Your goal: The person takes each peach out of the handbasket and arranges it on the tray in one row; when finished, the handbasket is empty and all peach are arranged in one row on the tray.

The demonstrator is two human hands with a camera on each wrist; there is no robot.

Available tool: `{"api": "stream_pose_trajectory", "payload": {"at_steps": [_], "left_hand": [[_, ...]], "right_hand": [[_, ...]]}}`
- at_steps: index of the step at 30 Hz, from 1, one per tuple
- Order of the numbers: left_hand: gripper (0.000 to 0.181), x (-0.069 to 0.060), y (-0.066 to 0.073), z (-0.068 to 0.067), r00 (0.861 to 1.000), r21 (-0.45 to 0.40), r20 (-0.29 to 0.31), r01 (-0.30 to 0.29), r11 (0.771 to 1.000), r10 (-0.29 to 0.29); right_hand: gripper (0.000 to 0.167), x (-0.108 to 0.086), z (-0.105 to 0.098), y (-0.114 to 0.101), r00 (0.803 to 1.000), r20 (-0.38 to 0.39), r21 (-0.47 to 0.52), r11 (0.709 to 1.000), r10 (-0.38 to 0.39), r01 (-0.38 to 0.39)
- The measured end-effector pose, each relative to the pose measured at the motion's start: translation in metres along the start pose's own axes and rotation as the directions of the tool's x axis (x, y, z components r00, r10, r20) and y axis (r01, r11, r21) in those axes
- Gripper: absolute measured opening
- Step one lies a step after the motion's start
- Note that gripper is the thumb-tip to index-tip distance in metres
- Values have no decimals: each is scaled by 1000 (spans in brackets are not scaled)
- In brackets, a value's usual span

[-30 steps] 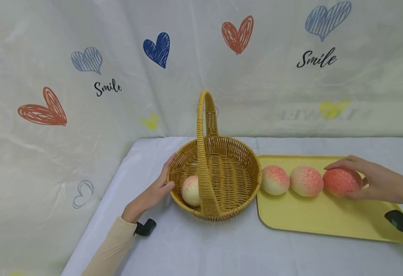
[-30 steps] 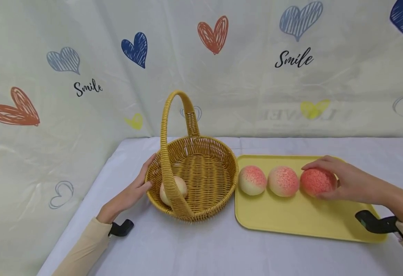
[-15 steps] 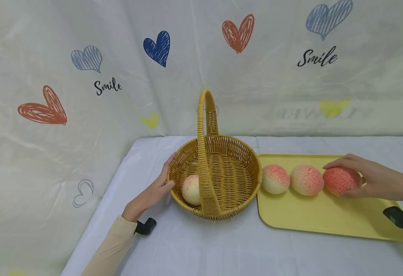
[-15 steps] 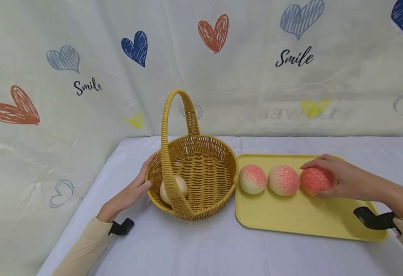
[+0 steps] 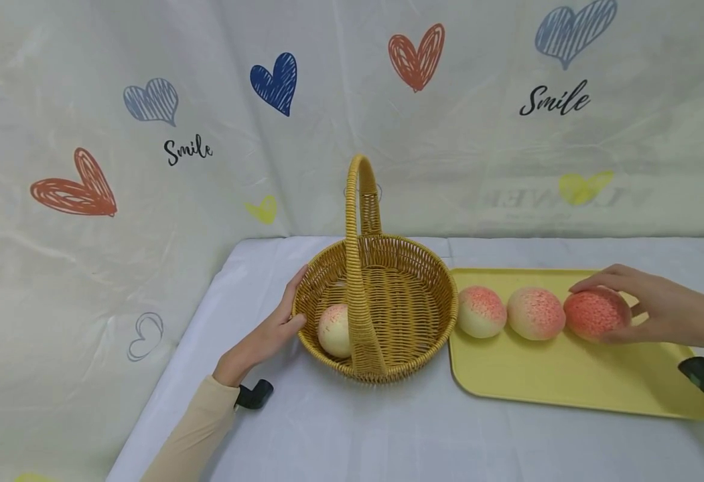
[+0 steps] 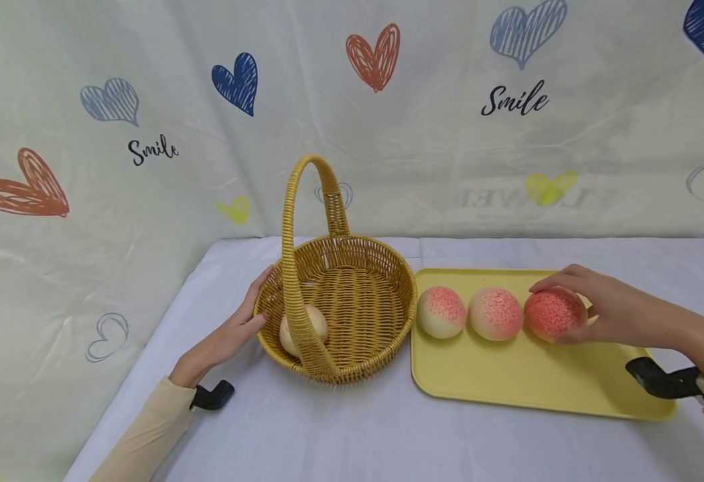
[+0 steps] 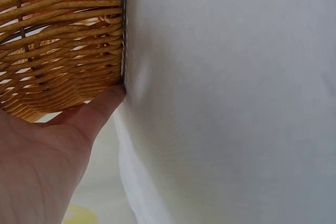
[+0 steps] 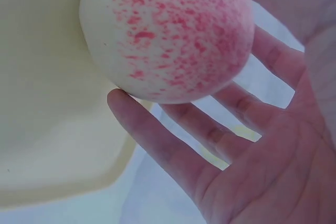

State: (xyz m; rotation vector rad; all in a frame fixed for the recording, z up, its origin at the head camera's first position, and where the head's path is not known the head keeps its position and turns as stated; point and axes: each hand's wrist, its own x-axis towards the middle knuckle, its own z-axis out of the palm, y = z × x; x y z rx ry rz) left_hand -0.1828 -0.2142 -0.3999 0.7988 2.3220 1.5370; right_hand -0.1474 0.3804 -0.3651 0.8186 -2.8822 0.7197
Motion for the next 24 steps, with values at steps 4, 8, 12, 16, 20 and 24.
{"api": "stream_pose_trajectory", "payload": {"at_steps": [4,8,12,16,20,24], "left_hand": [[88,0,0,-1,1000,-5,-1,-3,1000,3],[88,0,-1,-1,1000,-11,2,-4,1000,4],[88,0,-1,-2,1000,-11,3,-2,1000,2],[88,0,-2,-1,1000,-11,0,6,1000,-6],[87,0,-1,0,1000,-8,1,3,1000,-3],[87,0,0,0,1000,-8,4,-4,1000,4]], "right_hand": [[76,2,-9,-4,1000,-9,-33,999,11,-11],[81,12,-18,-15,998,-39,-109,993,-58,53],[80,33,-25,-47,991,-20,-209,970,-133,126],[73,59,-28,-91,984,27,-255,951,-174,175],[66,88,-25,-126,950,61,-197,930,-305,311],[57,117,-14,-158,903,119,-90,902,-412,423]]}}
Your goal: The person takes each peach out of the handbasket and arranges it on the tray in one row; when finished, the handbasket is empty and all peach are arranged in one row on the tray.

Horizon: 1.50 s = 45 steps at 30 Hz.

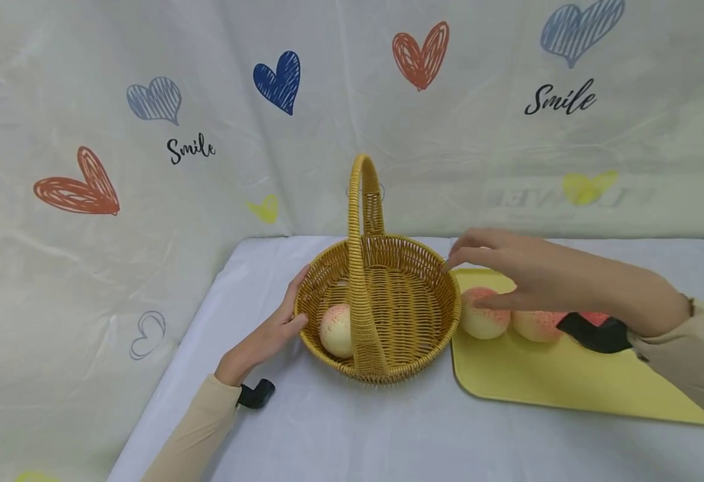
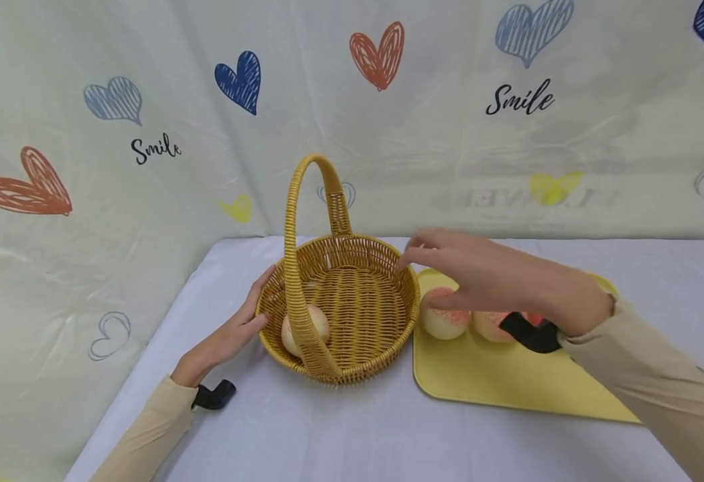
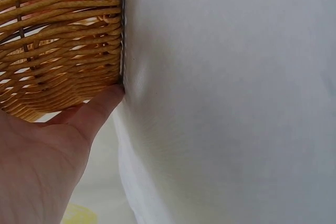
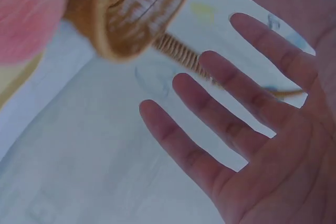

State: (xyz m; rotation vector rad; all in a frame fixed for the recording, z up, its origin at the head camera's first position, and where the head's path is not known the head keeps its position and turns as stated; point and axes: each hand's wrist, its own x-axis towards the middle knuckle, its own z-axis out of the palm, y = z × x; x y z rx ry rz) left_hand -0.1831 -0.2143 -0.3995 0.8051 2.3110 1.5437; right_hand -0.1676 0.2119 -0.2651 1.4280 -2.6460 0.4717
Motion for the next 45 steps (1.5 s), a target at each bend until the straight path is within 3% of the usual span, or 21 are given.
{"api": "stream_pose_trajectory", "payload": {"at_steps": [6,10,13,17,20,25,29,33,38,42,45], "left_hand": [[87,0,-1,-1,1000,13,-1,0,1000,0],[87,0,-1,-2,1000,19,-2,-7,1000,7],[87,0,-1,-2,1000,18,0,-7,1000,7],[86,0,0,-1,1000,16,6,-4,1000,4],[86,0,2,-1,1000,22,5,-4,1000,3],[86,0,1,0,1000,28,5,-2,1000,2],[87,0,0,0,1000,25,2,2,1000,-2],[88,0,0,0,1000,25,-5,13,1000,-13],[87,0,1,1,1000,19,-3,21,1000,-21],[87,-1,2,2,1000,19,-6,26,999,-26],[87,0,2,1,1000,22,-7,24,999,-24]], "right_hand": [[47,55,24,-22,980,196,66,998,-28,15],[55,83,45,-29,960,267,78,994,-89,70],[59,97,60,-34,948,283,104,987,-146,121],[50,111,76,-40,941,240,146,967,-240,209],[46,116,81,-45,932,246,156,960,-265,232],[48,116,82,-50,922,297,190,962,-247,197],[33,115,85,-48,932,206,242,938,-299,247],[27,113,87,-42,936,138,217,931,-325,292],[37,108,86,-37,952,168,143,962,-255,232],[32,106,84,-36,958,208,180,970,-199,163],[18,105,82,-38,951,254,255,961,-173,107]]}}
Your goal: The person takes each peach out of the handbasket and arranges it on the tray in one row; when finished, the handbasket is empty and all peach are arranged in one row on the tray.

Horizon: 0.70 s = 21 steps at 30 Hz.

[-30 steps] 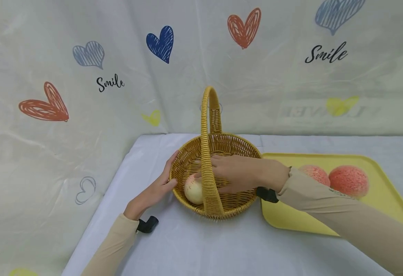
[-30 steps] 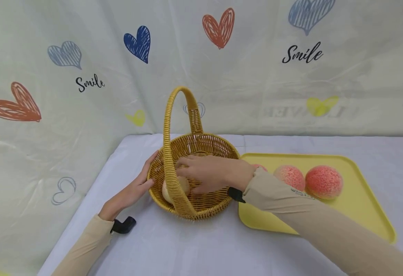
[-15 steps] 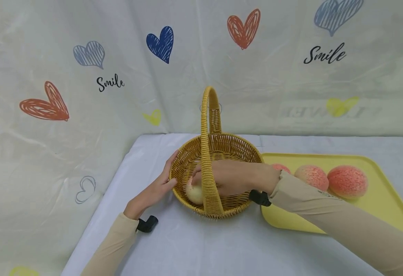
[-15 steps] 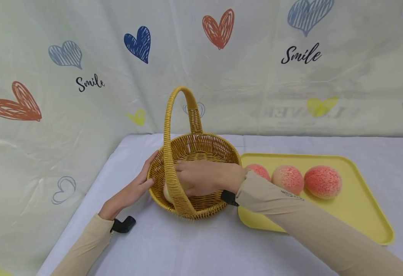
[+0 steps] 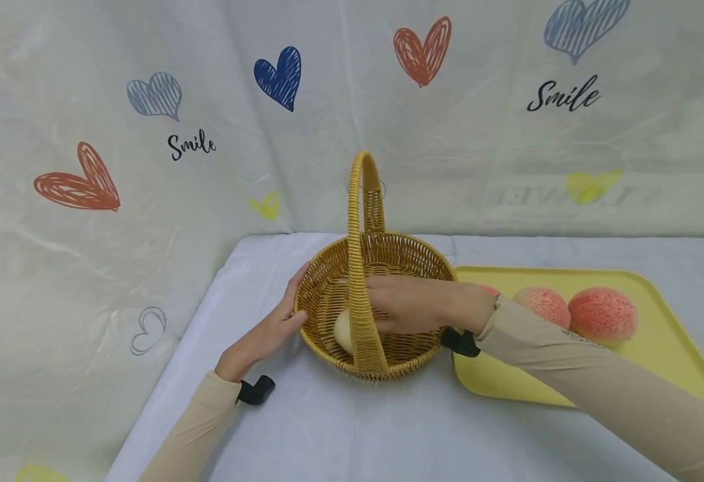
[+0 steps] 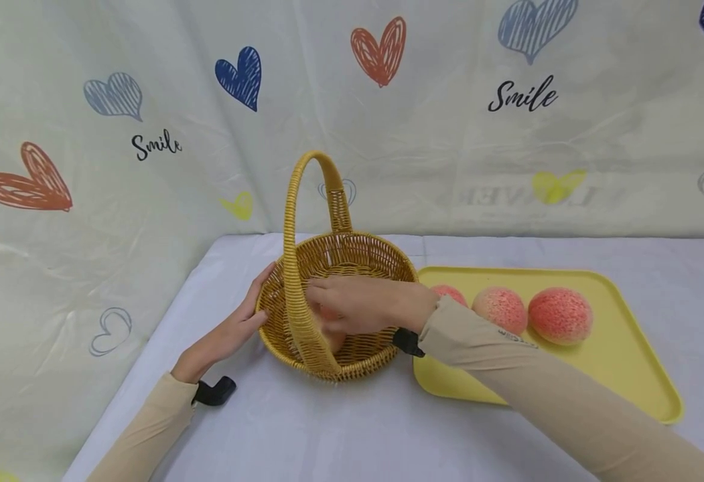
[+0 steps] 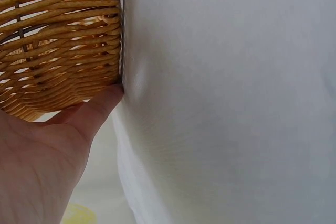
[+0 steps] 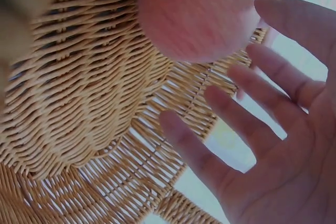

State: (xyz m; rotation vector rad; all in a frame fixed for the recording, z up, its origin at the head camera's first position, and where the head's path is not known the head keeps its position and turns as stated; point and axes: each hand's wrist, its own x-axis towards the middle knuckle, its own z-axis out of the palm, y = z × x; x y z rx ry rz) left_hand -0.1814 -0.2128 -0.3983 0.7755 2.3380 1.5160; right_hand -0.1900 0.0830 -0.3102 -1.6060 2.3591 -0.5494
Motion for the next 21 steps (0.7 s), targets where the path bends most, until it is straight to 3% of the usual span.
{"api": "stream_pose_trajectory", "payload": {"at_steps": [4,9,14,16,21], "left_hand": [[87,0,0,-1,1000,-5,1,-3,1000,3],[87,1,1,-2,1000,-11,4,-9,1000,9],[87,1,1,-2,1000,-2,2,-12,1000,12],[87,1,1,-2,1000,-7,2,-6,1000,6],[87,1,0,0,1000,-17,5,-3,1000,3]], "right_hand": [[9,2,0,-1,999,45,80,997,-9,5],[27,2,3,1,998,33,13,998,-62,61],[46,1,6,1,997,77,36,999,8,-11],[52,2,8,-1,991,117,60,996,66,-73],[45,3,14,-4,987,127,92,990,97,-109]]}}
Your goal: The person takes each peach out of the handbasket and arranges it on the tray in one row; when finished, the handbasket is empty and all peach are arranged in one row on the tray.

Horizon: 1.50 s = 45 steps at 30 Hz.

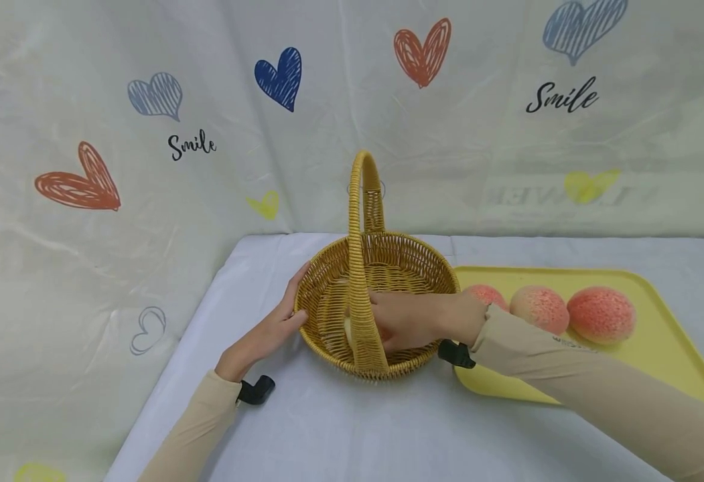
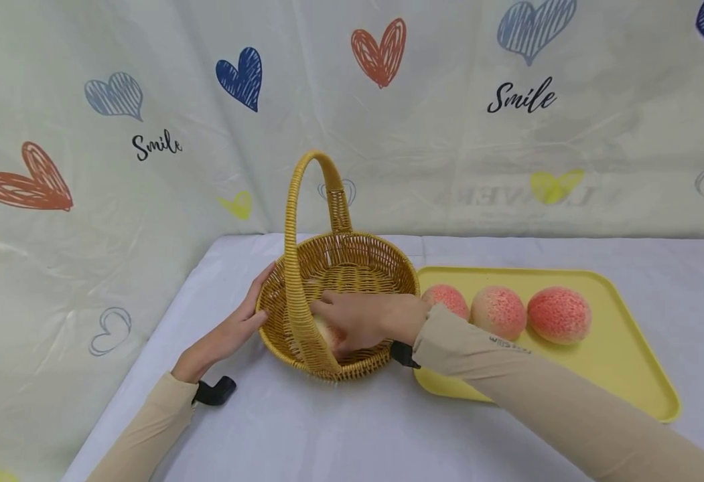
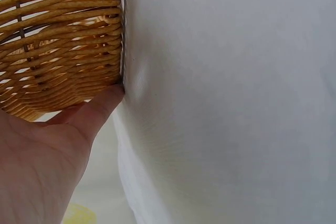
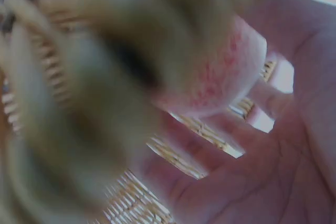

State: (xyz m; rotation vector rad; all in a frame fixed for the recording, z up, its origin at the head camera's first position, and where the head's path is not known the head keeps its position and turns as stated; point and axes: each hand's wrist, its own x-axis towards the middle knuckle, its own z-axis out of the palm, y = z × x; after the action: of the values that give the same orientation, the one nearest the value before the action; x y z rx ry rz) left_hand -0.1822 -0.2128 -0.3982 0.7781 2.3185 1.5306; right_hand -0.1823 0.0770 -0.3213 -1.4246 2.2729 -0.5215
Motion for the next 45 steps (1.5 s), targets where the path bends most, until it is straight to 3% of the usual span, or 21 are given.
{"api": "stream_pose_trajectory", "payload": {"at_steps": [4,7,11,14,17,23,28,38,45], "left_hand": [[87,1,1,1,1000,2,2,-4,1000,4],[87,2,2,2,1000,7,4,-4,1000,4],[87,2,1,2,1000,13,1,-7,1000,7],[87,1,1,1,1000,15,0,-5,1000,5],[87,-1,0,1,1000,17,-1,1,1000,-1],[87,-3,-2,0,1000,-2,-6,-4,1000,4],[86,-2,-5,0,1000,-1,5,-8,1000,8],[87,-3,0,0,1000,-12,0,-8,1000,8],[87,0,-1,0,1000,-2,-1,-7,1000,7]], "right_hand": [[34,-2,3,-2,998,-45,-21,999,-34,33],[38,-5,2,-1,998,-47,-34,999,-32,30],[54,-14,0,1,998,-25,-43,997,63,-64],[56,-21,-1,2,986,-22,-67,984,164,-166],[54,-26,-1,4,980,-41,-79,977,196,-199],[47,-26,6,5,989,-78,-38,991,123,-126],[50,-27,12,7,988,-116,21,995,100,-98],[52,-33,16,9,971,-186,133,983,148,-124],[54,-27,17,15,962,-257,110,992,94,-67]]}}
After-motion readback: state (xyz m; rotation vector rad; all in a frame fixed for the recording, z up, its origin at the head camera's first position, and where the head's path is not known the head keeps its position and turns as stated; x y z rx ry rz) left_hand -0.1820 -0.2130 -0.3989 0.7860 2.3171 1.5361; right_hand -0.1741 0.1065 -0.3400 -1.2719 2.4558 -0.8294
